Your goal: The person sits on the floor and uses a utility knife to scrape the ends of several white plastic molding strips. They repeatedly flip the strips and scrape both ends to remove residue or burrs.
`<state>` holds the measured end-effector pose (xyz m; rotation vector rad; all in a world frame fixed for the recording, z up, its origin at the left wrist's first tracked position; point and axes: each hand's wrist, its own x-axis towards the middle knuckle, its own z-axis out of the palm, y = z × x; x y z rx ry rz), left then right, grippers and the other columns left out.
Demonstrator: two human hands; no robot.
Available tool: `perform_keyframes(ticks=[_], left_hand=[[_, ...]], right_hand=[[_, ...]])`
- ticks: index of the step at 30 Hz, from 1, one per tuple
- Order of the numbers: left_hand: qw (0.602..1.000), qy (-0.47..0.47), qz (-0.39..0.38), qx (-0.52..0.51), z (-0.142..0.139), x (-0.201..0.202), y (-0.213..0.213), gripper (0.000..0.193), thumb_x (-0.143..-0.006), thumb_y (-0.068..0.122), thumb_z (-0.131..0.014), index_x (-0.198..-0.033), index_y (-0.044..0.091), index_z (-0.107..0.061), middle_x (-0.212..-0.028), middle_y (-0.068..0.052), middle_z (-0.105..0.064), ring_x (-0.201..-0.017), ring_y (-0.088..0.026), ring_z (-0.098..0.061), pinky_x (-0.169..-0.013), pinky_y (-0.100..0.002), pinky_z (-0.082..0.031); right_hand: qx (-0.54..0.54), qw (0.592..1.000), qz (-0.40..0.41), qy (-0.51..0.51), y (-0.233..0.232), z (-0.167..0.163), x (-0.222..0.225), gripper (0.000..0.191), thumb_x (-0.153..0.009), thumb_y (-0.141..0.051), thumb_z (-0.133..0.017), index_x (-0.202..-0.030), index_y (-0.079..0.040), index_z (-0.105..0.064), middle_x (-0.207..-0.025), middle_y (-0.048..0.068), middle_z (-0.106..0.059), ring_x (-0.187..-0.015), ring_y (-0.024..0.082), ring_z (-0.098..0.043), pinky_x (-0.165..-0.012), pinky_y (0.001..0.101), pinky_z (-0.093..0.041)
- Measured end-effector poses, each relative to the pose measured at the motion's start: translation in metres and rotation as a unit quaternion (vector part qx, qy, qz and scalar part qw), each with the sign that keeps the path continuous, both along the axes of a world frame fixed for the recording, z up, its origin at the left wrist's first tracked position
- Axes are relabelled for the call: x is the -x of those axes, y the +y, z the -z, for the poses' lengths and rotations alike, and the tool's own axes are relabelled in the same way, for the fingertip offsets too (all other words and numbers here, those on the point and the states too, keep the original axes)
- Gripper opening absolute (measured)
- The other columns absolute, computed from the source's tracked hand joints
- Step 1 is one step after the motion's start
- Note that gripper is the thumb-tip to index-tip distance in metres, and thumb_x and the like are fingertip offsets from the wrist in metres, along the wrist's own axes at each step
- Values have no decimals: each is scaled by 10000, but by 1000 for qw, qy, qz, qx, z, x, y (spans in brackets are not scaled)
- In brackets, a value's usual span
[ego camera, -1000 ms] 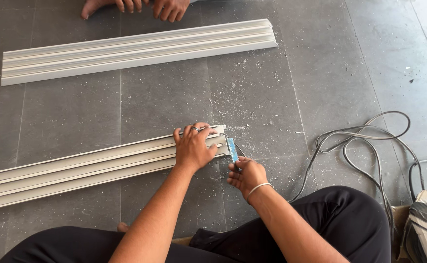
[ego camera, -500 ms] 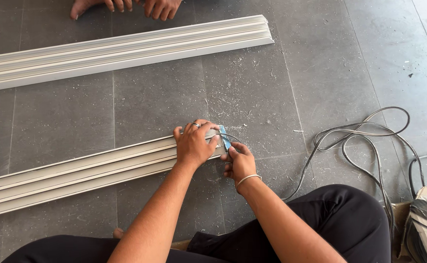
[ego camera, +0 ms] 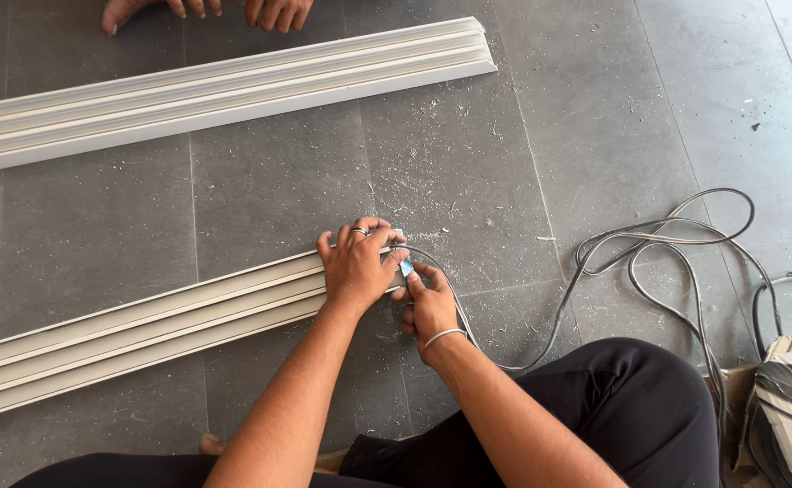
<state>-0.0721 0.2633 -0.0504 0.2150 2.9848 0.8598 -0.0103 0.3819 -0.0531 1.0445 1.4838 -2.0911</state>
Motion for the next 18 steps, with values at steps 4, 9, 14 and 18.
perform_keyframes(ticks=[4, 9, 14, 18], left_hand=[[1000, -12, -6, 14, -3, 1, 1, 129, -831, 398, -783, -914, 298, -791, -1194, 101, -651, -1184, -135, -547, -1087, -507, -226], [1000, -9, -18, -4, 0, 3, 1, 152, -838, 428, -779, -908, 294, -794, -1191, 108, -652, -1166, -123, -556, -1103, -489, -226], [1000, 5, -21, -9, 4, 1, 0, 150, -849, 438, -762, -895, 300, -797, -1185, 110, -651, -1165, -124, -557, -1100, -488, -228], [1000, 14, -8, -5, 5, -1, 0, 164, -853, 443, -749, -928, 302, -789, -1185, 102, -641, -1171, -137, -553, -1090, -499, -230]], right_hand=[[-13, 999, -34, -28, 5, 2, 2, 385, -1003, -246, -557, -1379, -164, -556, -729, 36, -640, -459, 101, -416, -404, 286, -310], [-241, 964, -106, 36, 11, 13, 9, 306, -920, -301, -719, -1157, -109, -742, -858, 61, -779, -689, 126, -650, -634, 309, -488], [-390, 908, -148, 31, 22, 29, 15, 307, -857, -311, -790, -1079, -100, -770, -926, 94, -780, -849, 185, -731, -804, 335, -551], [-337, 935, -85, 65, 33, 42, 24, 258, -866, -248, -781, -1037, -56, -761, -895, 77, -797, -793, 142, -739, -742, 307, -560]])
